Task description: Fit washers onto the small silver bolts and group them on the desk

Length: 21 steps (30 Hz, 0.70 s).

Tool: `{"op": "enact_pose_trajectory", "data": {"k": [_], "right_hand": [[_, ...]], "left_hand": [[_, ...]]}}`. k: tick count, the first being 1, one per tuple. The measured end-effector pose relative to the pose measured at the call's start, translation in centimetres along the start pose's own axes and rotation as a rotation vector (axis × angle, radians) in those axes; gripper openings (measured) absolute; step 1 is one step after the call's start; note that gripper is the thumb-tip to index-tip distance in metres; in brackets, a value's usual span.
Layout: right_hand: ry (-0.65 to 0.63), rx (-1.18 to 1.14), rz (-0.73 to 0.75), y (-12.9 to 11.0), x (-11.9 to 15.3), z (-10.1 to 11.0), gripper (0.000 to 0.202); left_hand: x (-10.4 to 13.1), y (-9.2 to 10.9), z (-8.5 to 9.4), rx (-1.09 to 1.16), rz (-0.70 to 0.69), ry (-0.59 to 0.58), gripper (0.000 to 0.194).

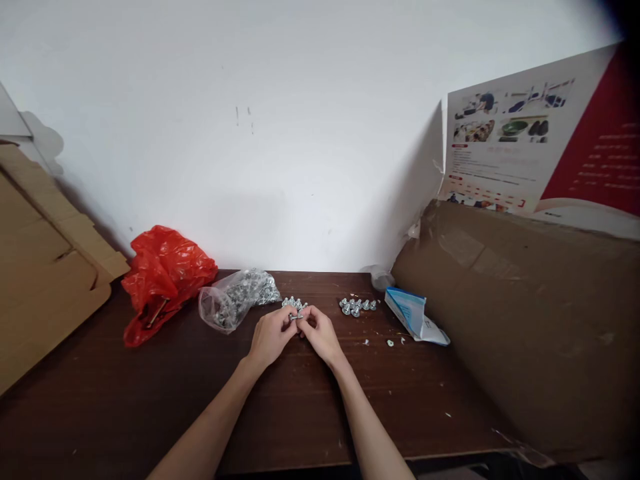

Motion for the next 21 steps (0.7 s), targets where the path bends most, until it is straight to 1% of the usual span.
{"op": "enact_pose_trajectory", "data": {"k": [3, 5, 6, 8, 9, 11, 12, 14, 17, 19, 21], "right_hand": [[0.009, -0.024, 0.010, 0.08, -0.05, 0.06, 0.017], [-0.010, 0.007, 0.018, -0.13, -0.01, -0.12, 0.008], [-0.018, 0.040, 0.027, -0.35, 0.05, -0.17, 0.014], [-0.022, 0.079, 0.037, -0.68, 0.15, -0.18, 0.033], [-0.020, 0.066, 0.034, -0.73, 0.19, -0.14, 0.035], [-0.017, 0.009, 0.026, -0.69, 0.22, -0.09, 0.028], [-0.017, -0.012, 0.030, -0.68, 0.21, -0.10, 0.028], [-0.021, -0.003, 0.046, -0.71, 0.16, -0.17, 0.030], [-0.016, -0.016, 0.023, -0.34, 0.07, -0.17, 0.040], [-0.015, -0.056, 0.019, -0.27, 0.07, -0.16, 0.035], [-0.019, -0.044, 0.043, -0.47, 0.10, -0.17, 0.031]], "left_hand": [[-0.02, -0.13, 0.04, -0.007, -0.008, 0.009, 0.015], [-0.07, -0.39, 0.12, 0.001, -0.002, 0.023, 0.015], [-0.10, -0.57, 0.18, 0.007, 0.006, 0.031, 0.015], [-0.15, -0.85, 0.26, 0.019, 0.023, 0.042, 0.016], [-0.16, -0.86, 0.26, 0.020, 0.024, 0.043, 0.016], [-0.15, -0.64, 0.16, 0.019, 0.010, 0.029, 0.017], [-0.13, -0.48, 0.12, 0.017, 0.002, 0.022, 0.017], [-0.07, -0.22, 0.09, 0.014, -0.008, 0.012, 0.017], [-0.03, 0.02, 0.12, 0.012, -0.015, 0.008, 0.017], [-0.04, 0.07, 0.18, 0.007, -0.017, 0.012, 0.017], [-0.05, 0.05, 0.24, 0.000, -0.016, 0.017, 0.016]]}}
Point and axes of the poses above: each hand's wrist, its own x-axis away from the middle knuckle, its own z-axis out of the back of the hand, y = z × x, the point moved 10 cm from there along -x, towards the middle knuckle, and after that the axes turned 8 degrees about x, right-handed, at the moved point
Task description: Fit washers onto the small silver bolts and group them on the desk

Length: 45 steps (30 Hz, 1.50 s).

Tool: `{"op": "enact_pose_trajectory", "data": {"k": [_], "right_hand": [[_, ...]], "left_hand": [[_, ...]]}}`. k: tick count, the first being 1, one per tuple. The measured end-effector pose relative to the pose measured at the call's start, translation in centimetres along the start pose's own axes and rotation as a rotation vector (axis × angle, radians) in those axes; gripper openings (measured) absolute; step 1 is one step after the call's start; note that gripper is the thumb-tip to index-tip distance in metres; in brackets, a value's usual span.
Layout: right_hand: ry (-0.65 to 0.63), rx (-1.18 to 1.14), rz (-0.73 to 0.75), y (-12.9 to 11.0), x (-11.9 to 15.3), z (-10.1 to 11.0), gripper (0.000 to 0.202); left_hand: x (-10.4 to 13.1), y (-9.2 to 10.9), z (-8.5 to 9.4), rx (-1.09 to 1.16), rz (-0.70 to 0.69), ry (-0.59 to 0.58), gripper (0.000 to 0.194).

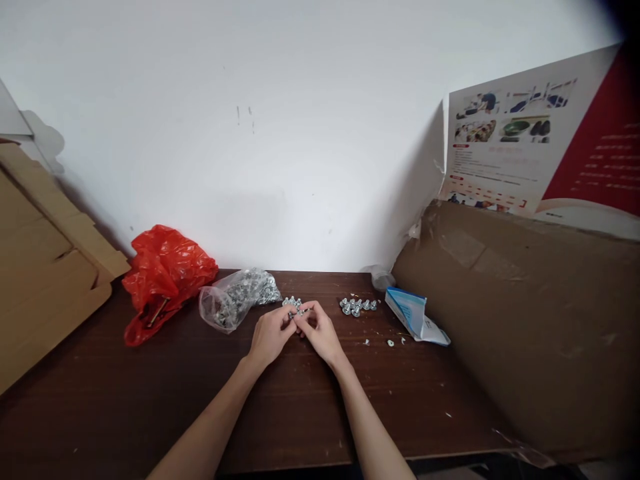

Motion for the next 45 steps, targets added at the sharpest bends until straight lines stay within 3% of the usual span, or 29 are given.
{"op": "enact_pose_trajectory", "data": {"k": [4, 17, 22, 26, 45], "right_hand": [[-0.001, 0.045, -0.007, 0.2, 0.0, 0.1, 0.039], [0.009, 0.073, 0.014, 0.1, 0.0, 0.3, 0.031], [0.002, -0.018, 0.001, 0.4, -0.1, 0.3, 0.033], [0.033, 0.049, -0.023, 0.8, -0.2, 0.7, 0.040], [-0.003, 0.000, -0.024, 1.1, -0.3, 0.5, 0.034]], "left_hand": [[0.0, 0.1, -0.1, 0.014, -0.023, -0.010, 0.016], [0.1, -0.2, -0.6, 0.171, -0.077, 0.006, 0.016], [0.0, -0.7, -0.7, 0.231, -0.068, 0.013, 0.019], [0.0, -1.1, -0.9, 0.247, -0.060, 0.000, 0.021], [-0.1, -0.8, -1.0, 0.255, -0.062, -0.039, 0.022]]}}
Point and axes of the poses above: each hand's wrist, its own x-axis away from the middle knuckle, its own z-axis out of the back of the hand, y = z × x, the point moved 10 cm from there along -x, towards the middle knuckle, and after that the axes turned 8 degrees about x, right-handed, at the moved point
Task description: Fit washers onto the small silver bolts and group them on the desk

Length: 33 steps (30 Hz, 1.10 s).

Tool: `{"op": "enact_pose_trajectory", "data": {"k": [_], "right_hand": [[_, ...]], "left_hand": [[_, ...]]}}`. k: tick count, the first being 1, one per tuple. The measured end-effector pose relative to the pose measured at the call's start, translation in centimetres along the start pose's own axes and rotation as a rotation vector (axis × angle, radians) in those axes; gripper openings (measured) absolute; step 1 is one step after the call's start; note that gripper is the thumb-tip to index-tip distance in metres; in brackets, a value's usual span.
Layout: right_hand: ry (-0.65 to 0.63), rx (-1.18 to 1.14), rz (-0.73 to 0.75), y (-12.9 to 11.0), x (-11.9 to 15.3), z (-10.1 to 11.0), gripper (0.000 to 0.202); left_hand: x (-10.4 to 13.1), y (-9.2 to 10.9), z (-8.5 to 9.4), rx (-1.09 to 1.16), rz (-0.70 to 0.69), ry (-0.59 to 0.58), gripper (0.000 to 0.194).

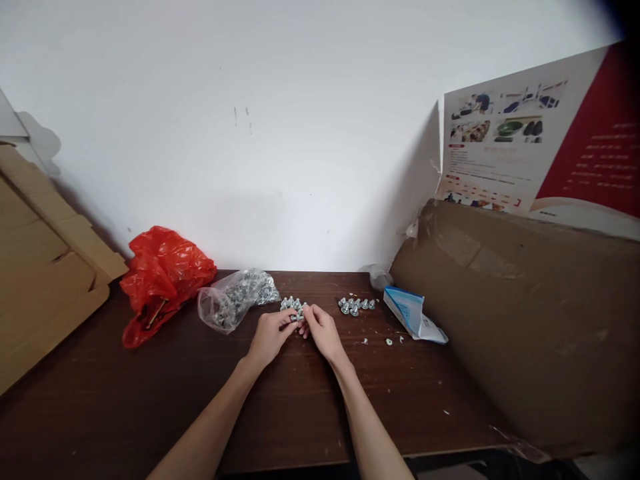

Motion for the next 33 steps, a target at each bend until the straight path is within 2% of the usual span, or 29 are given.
{"op": "enact_pose_trajectory", "data": {"k": [6, 10, 13, 17, 20, 23, 30, 33], "right_hand": [[-0.018, 0.060, 0.023, -0.7, 0.2, 0.0, 0.038], [-0.021, 0.057, 0.054, -1.0, 0.3, -0.1, 0.031], [-0.001, 0.074, 0.012, -0.6, 0.2, 0.0, 0.041], [-0.010, -0.033, 0.003, -0.5, 0.1, -0.1, 0.026], [0.013, -0.156, -0.032, -0.1, 0.1, 0.2, 0.027], [0.013, -0.097, -0.051, 0.1, 0.1, 0.2, 0.020], [0.026, -0.074, -0.044, 0.4, 0.1, 0.3, 0.021], [0.012, -0.183, -0.020, 0.2, 0.1, 0.1, 0.030]], "left_hand": [[0.0, 0.1, 0.0, 0.000, 0.006, -0.010, 0.021], [0.0, 0.5, 0.0, 0.001, -0.006, -0.020, 0.019], [0.0, 0.7, -0.2, 0.001, -0.008, -0.040, 0.020], [-0.1, 0.6, -0.1, 0.003, -0.003, -0.028, 0.017], [0.0, 0.2, 0.0, 0.001, 0.000, -0.011, 0.017], [0.0, -0.2, 0.2, -0.004, 0.007, 0.007, 0.018], [0.1, -0.3, 0.1, -0.033, 0.016, -0.007, 0.017], [0.1, -0.4, 0.0, -0.055, 0.018, -0.016, 0.017]]}}
Point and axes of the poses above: each hand's wrist, its own x-axis away from the middle knuckle, its own z-axis out of the back of the hand, y = z × x, the point moved 10 cm from there along -x, towards the middle knuckle, and after that the axes turned 8 degrees about x, right-handed, at the moved point
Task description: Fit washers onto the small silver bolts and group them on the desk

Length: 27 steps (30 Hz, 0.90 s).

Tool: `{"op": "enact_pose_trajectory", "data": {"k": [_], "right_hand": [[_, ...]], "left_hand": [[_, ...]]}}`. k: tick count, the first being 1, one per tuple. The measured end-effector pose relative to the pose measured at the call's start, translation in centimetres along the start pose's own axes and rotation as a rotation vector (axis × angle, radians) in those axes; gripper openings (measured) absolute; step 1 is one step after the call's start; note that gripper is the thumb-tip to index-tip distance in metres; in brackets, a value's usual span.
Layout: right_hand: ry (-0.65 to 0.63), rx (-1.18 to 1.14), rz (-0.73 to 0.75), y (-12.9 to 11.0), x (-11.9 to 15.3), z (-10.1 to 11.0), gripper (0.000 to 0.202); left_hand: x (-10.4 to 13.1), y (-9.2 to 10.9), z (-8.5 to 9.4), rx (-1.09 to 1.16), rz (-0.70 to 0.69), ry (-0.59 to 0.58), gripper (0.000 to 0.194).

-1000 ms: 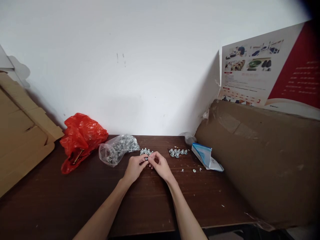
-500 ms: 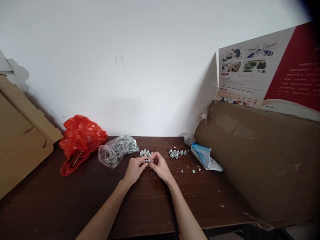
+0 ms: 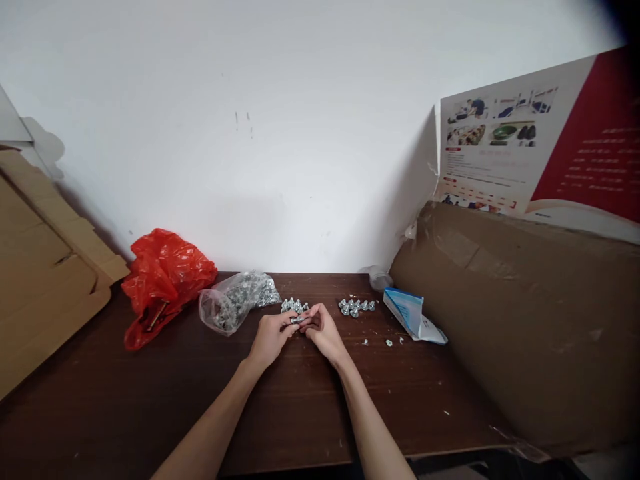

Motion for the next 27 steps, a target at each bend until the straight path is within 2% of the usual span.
{"op": "enact_pose_trajectory", "data": {"k": [7, 27], "right_hand": [[0.039, 0.035, 0.044, 0.0, 0.0, 0.3, 0.034], [0.128, 0.266, 0.118, -1.1, 0.7, 0.8, 0.021]], "left_hand": [[0.0, -0.4, 0.0, 0.008, 0.020, 0.018, 0.017], [-0.2, -0.5, 0.2, -0.013, 0.047, 0.025, 0.022]]}}
Point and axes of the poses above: each hand's wrist, its own x-axis away from the middle knuckle, its own z-axis out of the back of the hand, y = z × x, the point moved 10 cm from there along -x, towards the middle knuckle, and after that the axes turned 8 degrees about x, right-handed, at the moved point
